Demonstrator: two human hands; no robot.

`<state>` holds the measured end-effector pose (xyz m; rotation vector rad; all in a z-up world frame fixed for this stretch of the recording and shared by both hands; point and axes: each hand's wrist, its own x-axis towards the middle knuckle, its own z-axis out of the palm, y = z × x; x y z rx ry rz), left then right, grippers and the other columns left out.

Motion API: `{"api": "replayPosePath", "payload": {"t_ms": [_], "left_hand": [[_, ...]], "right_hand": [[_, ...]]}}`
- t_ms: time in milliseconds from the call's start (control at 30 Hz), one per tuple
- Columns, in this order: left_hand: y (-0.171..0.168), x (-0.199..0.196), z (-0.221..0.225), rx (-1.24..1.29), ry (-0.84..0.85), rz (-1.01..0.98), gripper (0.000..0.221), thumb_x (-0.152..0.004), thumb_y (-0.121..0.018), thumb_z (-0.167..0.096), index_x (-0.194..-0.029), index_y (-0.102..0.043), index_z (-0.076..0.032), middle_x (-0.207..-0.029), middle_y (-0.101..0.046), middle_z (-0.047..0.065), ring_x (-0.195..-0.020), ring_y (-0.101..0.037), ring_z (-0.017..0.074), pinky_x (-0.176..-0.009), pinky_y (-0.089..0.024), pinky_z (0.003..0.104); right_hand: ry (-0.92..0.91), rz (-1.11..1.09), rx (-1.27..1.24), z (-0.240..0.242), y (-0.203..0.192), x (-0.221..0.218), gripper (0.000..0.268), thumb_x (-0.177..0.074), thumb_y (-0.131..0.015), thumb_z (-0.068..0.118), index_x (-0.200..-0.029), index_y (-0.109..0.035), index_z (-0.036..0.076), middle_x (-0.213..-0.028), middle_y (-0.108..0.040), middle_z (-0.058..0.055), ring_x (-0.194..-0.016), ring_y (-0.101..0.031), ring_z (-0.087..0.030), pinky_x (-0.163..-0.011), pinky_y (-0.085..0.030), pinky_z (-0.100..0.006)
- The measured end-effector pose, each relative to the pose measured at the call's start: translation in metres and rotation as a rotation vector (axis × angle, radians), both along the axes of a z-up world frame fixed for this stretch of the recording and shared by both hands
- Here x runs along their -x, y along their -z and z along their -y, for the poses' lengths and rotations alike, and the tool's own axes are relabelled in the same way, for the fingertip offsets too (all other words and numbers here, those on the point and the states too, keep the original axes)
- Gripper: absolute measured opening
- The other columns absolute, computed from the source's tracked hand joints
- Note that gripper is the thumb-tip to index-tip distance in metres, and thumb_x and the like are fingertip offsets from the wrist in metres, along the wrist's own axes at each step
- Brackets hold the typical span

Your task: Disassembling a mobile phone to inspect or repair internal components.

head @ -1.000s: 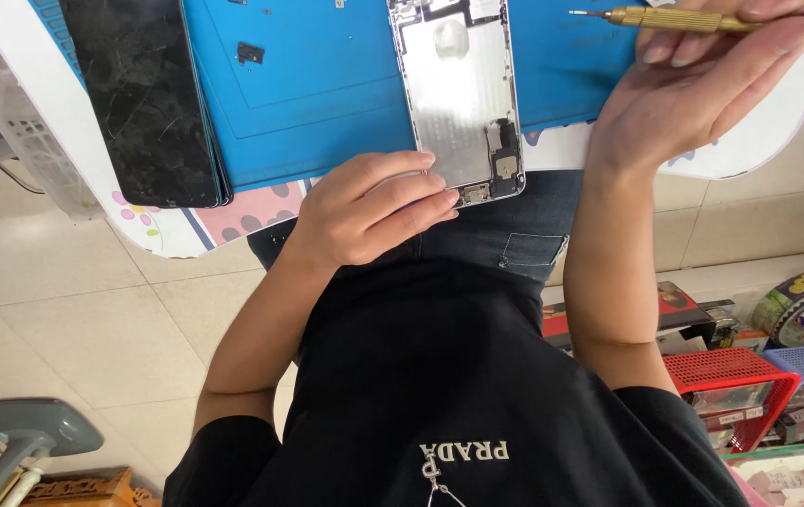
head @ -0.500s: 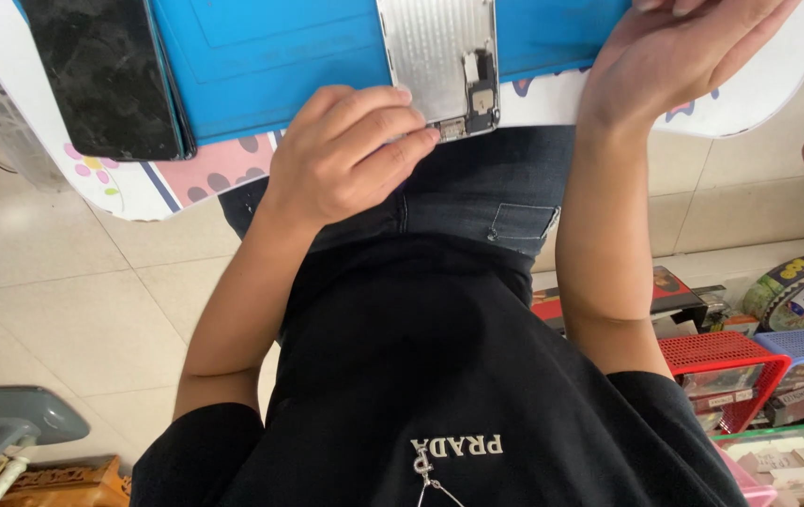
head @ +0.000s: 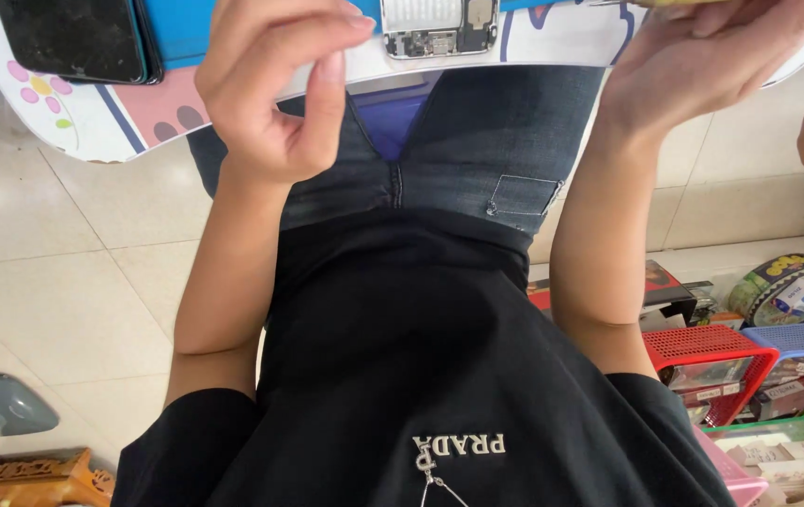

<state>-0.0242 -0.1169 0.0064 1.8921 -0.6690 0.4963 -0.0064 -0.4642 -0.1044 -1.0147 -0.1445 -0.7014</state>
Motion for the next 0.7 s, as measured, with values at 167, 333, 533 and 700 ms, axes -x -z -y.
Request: {"api": "replayPosePath", "payload": {"t_ms": [167, 333, 533, 700], "left_hand": [[0.002, 0.006, -0.009, 0.087, -0.013, -0.091, 0.017, -0.1, -0.062, 0.006, -0.112, -0.072, 0.001, -0.111, -0.071, 0.011, -0.101, -0.067, 0.0234, -0.082, -0.053, 0.032], [0.003, -0.006, -0.004, 0.034, 0.068, -0.015, 0.02, -0.099, -0.062, 0.005, -0.113, -0.073, -0.004, -0.099, -0.075, 0.007, -0.089, -0.068, 0.0192, -0.076, -0.049, 0.03], [-0.005, -0.026, -0.002, -0.168, 0.128, -0.009, 0.027, -0.097, -0.067, 0.001, -0.122, -0.073, -0.009, -0.087, -0.07, 0.003, -0.076, -0.062, 0.0184, -0.066, -0.039, 0.035], [0.007, -0.046, -0.006, -0.221, 0.116, -0.034, 0.032, -0.1, -0.07, -0.003, -0.13, -0.071, -0.013, -0.084, -0.066, -0.001, -0.072, -0.058, 0.0157, -0.065, -0.042, 0.034]], "right_hand": [[-0.064, -0.001, -0.036, -0.007, -0.028, 0.011, 0.042, -0.114, -0.038, 0.038, -0.085, -0.04, 0.007, -0.061, -0.029, -0.006, -0.047, -0.029, -0.02, -0.046, -0.032, -0.037], [-0.089, -0.109, 0.037, -0.021, -0.045, 0.004, 0.03, -0.113, -0.049, 0.03, -0.101, -0.042, 0.003, -0.071, -0.041, -0.013, -0.053, -0.037, -0.022, -0.05, -0.036, -0.036], [-0.175, -0.242, 0.362, -0.058, -0.075, -0.037, 0.028, -0.112, -0.065, 0.007, -0.115, -0.038, 0.013, -0.084, -0.055, -0.009, -0.059, -0.05, -0.015, -0.052, -0.04, -0.022], [-0.274, -0.259, 0.343, -0.056, -0.049, -0.08, 0.019, -0.118, -0.063, 0.002, -0.117, -0.045, 0.007, -0.087, -0.052, -0.011, -0.068, -0.053, -0.021, -0.062, -0.045, -0.03]]}}
